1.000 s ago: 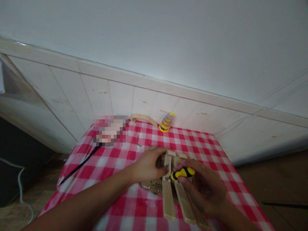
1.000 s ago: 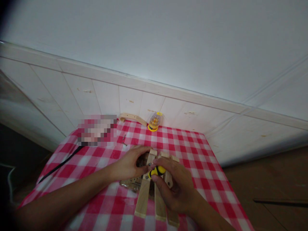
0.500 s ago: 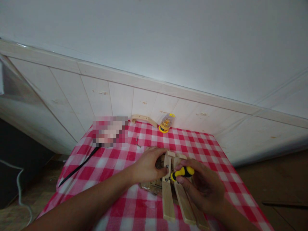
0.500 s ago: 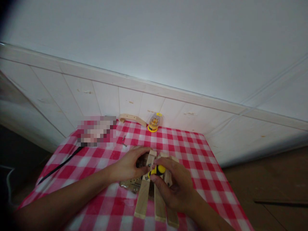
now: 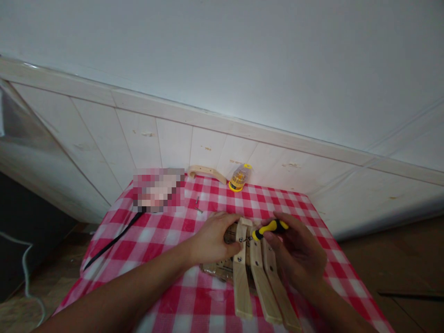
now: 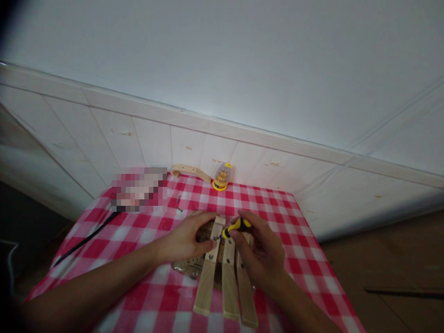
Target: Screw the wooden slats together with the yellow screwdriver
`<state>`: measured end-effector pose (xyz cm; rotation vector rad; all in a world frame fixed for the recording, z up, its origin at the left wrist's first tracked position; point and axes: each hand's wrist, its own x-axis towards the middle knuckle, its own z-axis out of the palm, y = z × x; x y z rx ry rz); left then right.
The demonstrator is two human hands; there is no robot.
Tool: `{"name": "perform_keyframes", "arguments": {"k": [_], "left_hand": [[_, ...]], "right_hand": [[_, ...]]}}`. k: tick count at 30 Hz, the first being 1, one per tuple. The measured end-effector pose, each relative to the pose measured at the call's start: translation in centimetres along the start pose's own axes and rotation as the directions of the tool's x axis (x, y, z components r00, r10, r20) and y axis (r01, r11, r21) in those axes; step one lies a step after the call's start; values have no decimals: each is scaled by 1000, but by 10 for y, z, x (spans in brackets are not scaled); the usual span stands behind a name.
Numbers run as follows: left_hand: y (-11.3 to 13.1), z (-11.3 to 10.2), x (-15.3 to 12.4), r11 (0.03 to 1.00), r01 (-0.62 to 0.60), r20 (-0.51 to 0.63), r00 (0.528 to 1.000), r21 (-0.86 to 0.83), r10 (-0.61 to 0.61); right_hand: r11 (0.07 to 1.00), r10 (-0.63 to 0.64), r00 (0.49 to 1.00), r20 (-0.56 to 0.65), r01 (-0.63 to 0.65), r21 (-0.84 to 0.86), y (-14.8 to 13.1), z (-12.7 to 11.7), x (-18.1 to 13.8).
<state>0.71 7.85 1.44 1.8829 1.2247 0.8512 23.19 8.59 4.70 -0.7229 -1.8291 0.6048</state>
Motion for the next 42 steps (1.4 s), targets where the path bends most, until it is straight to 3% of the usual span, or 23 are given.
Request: {"name": "perform_keyframes", "arguments": {"k": [5,22,42], "left_hand": [[1,-1,0,1000,0,2,1000,-8,0],[0,0,-1,1000,15,7,1000,-15,-15],[0,1,0,1000,17,-2,1000,-2,-17]], "right_hand": [[1000,9,1000,-15,-9,-23,3,1,2],[996,11,992,129,1,-91,6,-4,-2],[979,23,999,41,-14,-201,5,-1,1]]}}
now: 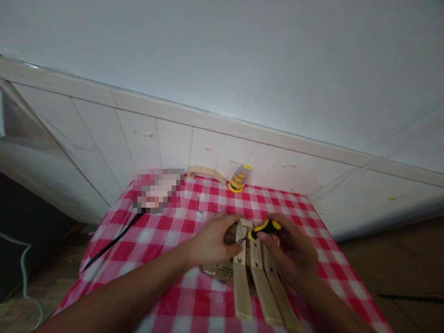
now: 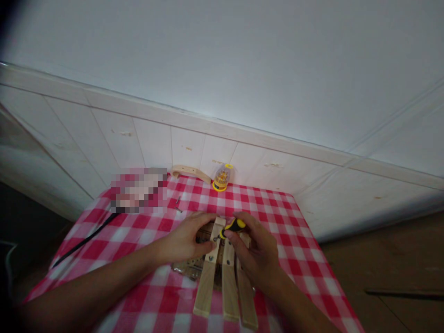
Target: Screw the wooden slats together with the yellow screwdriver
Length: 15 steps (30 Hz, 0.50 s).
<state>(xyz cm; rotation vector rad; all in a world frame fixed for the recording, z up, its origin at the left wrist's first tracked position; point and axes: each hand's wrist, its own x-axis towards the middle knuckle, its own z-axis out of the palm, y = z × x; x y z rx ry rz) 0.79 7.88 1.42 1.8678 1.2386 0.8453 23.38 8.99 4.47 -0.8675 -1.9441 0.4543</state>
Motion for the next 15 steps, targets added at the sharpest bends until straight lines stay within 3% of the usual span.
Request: {"name": "perform_keyframes", "arguments": {"k": [15], "left_hand": [[-1,0,-1,1000,2,5,1000,1,-2]], "right_hand": [[999,-8,1000,-4,8,51,-3,2,0]]}}
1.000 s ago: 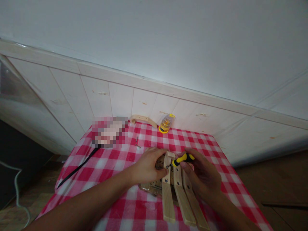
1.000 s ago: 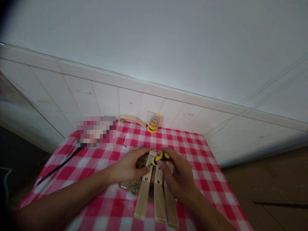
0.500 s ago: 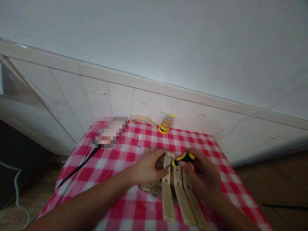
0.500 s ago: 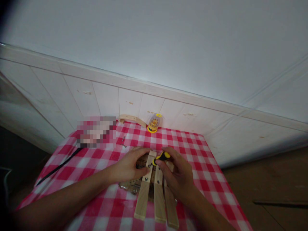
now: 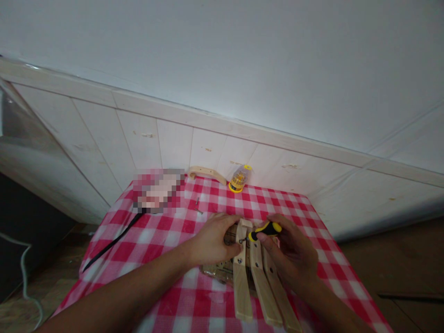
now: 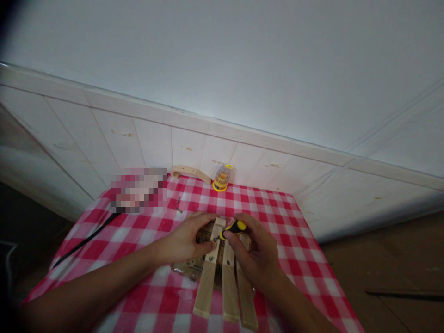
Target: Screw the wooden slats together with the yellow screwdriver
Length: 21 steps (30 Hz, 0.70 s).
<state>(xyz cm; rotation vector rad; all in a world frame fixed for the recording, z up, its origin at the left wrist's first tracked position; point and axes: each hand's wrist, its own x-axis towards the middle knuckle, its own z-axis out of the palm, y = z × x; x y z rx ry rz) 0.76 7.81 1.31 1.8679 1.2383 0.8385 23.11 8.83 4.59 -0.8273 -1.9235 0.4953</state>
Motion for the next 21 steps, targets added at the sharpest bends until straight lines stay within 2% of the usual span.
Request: {"name": "perform_keyframes", "arguments": {"k": [8,21], "left_hand": [[3,-2,1,1000,-6,-5,1000,-22,6],[-1,0,2,1000,7,3,1000,12,-7]], "right_hand": [[998,-60,998,11,60,12,-10,-6,-6],[991,-132,983,124,133,0,-19,-8,-5]]}}
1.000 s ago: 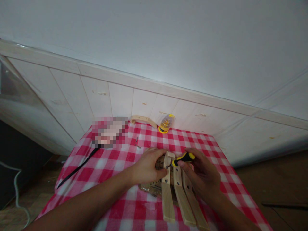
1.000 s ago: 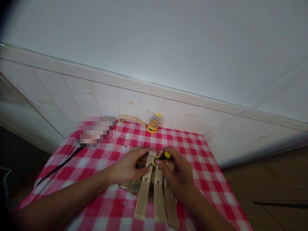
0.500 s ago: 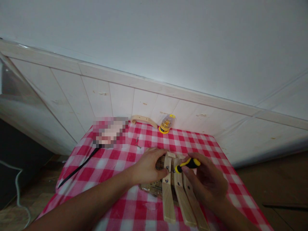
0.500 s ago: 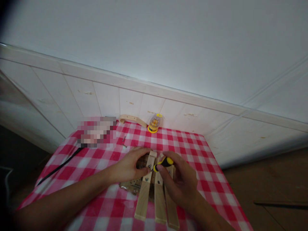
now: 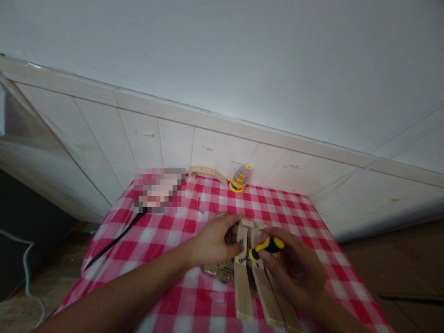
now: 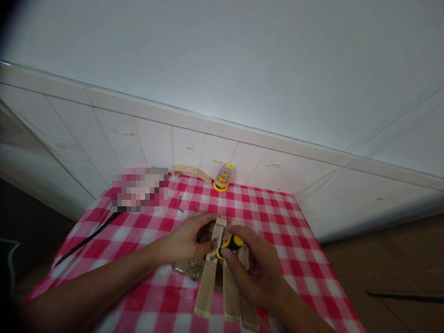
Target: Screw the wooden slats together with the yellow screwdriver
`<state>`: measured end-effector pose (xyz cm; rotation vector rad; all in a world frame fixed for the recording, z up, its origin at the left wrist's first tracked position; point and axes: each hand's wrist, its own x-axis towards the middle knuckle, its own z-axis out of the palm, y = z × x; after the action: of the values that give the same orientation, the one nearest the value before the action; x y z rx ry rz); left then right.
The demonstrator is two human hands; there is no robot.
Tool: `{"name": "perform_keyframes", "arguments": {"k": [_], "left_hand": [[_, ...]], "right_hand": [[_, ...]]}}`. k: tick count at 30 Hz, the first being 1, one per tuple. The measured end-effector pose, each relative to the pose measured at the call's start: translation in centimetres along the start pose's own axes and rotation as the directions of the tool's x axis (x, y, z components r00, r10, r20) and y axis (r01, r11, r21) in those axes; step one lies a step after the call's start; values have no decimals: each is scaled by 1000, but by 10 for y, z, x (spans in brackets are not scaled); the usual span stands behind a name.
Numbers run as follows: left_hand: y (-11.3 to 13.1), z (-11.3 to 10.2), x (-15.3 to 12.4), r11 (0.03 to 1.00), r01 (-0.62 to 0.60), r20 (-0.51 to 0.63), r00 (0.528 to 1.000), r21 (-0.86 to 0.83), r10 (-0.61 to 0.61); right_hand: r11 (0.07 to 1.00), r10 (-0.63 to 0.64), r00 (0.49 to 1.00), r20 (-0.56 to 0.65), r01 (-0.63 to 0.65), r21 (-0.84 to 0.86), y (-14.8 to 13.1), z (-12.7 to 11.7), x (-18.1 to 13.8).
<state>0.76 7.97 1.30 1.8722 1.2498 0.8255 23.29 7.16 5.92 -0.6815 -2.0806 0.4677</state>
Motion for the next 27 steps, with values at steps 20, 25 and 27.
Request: {"name": "perform_keyframes", "arguments": {"k": [20,25,27], "left_hand": [[3,-1,-1,1000,0,-3,1000,-22,0],[0,0,-1,1000,-9,-11,1000,-19,8],[0,0,-1,1000,-12,-10,1000,-20,12]], "right_hand": [[999,-25,999,43,23,41,-1,-1,-1],[999,-18,999,29,17,28,1,-1,0],[999,-21,999,26,21,24,2,0,1]]}}
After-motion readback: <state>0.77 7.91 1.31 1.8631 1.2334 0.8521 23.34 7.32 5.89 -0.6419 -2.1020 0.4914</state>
